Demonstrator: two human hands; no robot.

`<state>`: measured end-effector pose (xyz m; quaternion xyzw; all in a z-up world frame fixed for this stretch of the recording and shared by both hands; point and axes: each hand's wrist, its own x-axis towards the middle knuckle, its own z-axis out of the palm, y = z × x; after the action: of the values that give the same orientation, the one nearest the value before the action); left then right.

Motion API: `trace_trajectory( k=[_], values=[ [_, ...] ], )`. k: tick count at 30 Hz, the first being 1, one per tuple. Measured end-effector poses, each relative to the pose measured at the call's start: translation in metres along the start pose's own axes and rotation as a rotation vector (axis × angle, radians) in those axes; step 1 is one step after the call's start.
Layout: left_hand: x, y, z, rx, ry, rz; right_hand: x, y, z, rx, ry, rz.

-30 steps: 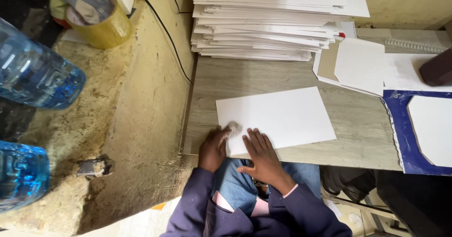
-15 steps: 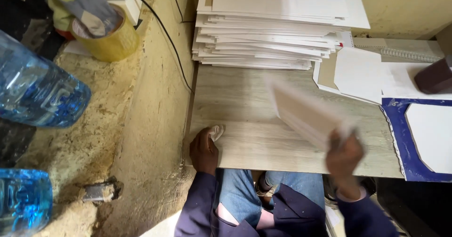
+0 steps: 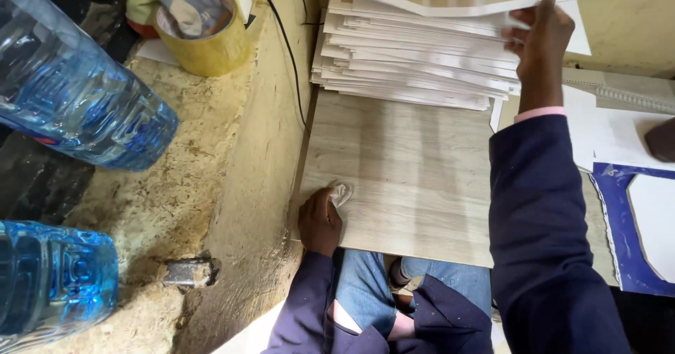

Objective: Applying adhesive to paper sheets and folding them to assemble folders

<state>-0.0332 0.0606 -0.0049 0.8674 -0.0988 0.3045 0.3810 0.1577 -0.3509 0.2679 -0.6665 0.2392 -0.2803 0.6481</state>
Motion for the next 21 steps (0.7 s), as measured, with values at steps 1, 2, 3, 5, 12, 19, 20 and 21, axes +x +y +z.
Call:
trace_trajectory(
  k=[1,2,3,5,12,19,20,21],
  values=[
    [0.001,0.000,-0.001,0.002,0.001,-0.005,0.001,0.017,-0.005,-0.002,-0.005,0.002],
    [0.002,-0.001,-0.001,-0.002,0.010,0.007,0.002,0.033,-0.011,-0.078,0.054,-0.113],
    [0.002,0.000,-0.001,-0.010,0.014,0.022,0.003,0.051,-0.020,-0.155,0.118,-0.224],
    [0.002,0.000,-0.003,-0.007,0.013,0.025,-0.021,0.082,-0.038,-0.251,0.044,-0.159],
    [0.004,0.006,-0.002,0.054,0.007,0.048,0.086,0.346,-0.284,-0.786,0.404,-0.669],
    [0.001,0.002,0.007,0.142,0.036,0.106,0.050,0.232,-0.298,-1.198,0.109,0.233],
    [0.000,0.002,0.009,0.149,0.032,0.099,0.050,0.221,-0.292,-1.149,0.104,0.285],
    [-0.002,0.001,0.008,0.159,0.023,0.091,0.048,0.212,-0.286,-1.100,0.096,0.341]
  ],
)
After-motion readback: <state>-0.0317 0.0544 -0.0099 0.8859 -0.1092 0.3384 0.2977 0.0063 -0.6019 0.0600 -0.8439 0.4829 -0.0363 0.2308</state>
